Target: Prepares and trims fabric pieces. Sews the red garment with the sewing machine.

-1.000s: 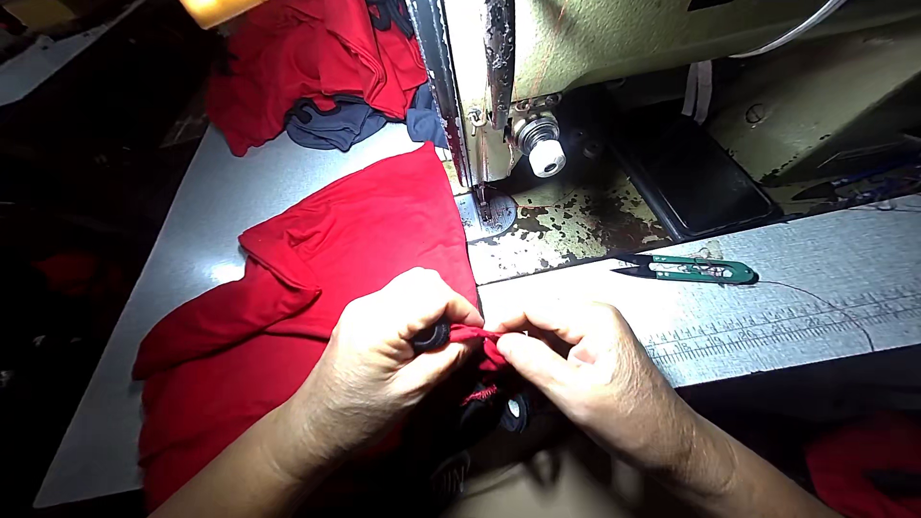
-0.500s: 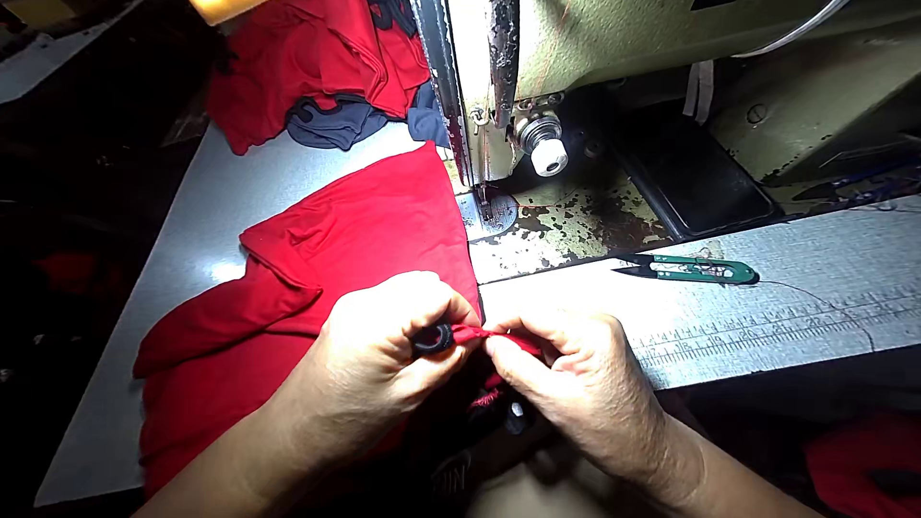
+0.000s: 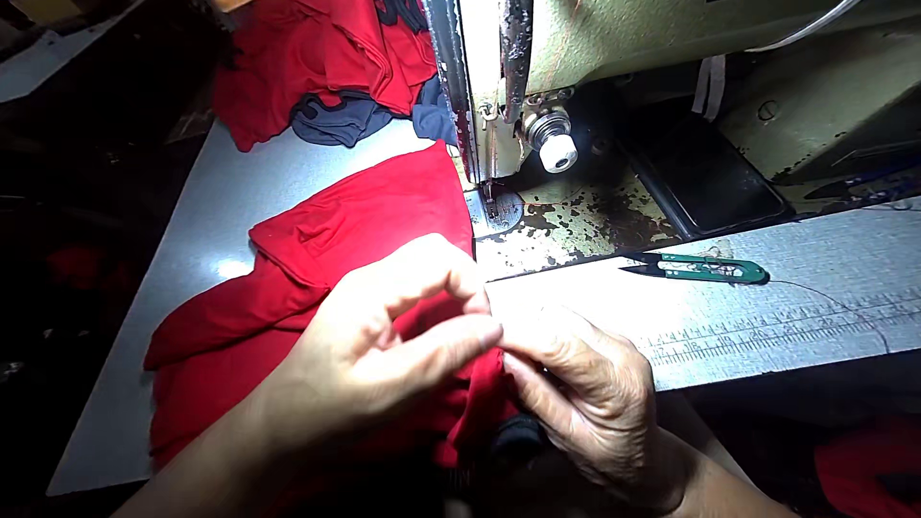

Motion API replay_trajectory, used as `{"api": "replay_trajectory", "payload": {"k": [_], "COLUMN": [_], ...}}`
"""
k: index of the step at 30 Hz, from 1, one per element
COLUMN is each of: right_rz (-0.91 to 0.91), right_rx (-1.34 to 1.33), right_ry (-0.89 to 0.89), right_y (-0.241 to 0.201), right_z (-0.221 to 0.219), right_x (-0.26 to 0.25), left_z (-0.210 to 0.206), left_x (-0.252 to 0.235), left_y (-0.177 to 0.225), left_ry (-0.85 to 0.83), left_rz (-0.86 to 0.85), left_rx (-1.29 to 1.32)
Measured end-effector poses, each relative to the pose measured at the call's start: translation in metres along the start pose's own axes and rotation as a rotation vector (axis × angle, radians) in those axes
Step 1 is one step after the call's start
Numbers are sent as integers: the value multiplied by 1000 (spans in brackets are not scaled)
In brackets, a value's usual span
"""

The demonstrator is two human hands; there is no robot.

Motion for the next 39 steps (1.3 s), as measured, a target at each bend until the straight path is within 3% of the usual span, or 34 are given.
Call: {"api": "replay_trajectory", "payload": {"k": [3, 7, 14, 20, 25, 29, 34, 37, 39], "right_rz": [35, 18, -46, -92, -160, -290, -659, -452, -311], "right_rx": [6, 28, -16, 10, -43, -92, 61, 479, 608], "right_ry": [-3, 5, 54, 58, 53, 0, -244, -383, -379], "right_y": [-2, -1, 0, -2, 0, 2, 9, 6, 8], "right_z": [-1, 1, 1, 1, -1, 0, 10, 16, 17], "right_x": [1, 3, 0, 0, 2, 3, 10, 10, 12], "left_z": [-2, -3, 4, 4, 1, -4, -16, -26, -33], "left_x": [-4, -3, 3, 4, 5, 7, 0, -8, -12], "left_y": [-16, -22, -17, -10, -10, -16, -26, -41, -50], "left_ry": [-73, -125, 24, 93, 82, 108, 92, -7, -62], "left_rz": [128, 62, 104, -46, -34, 60, 208, 309, 343], "left_rx": [49, 22, -3, -229, -261, -287, -441, -499, -555]}}
Point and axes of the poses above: each hand's wrist, its own x-axis away from the middle knuckle, its own z-axis out of the back of the hand, y = z × x, the point moved 4 cm from there along -x, towards the middle knuckle, and after that the axes turned 10 degrees about z, right-handed, at the moved point
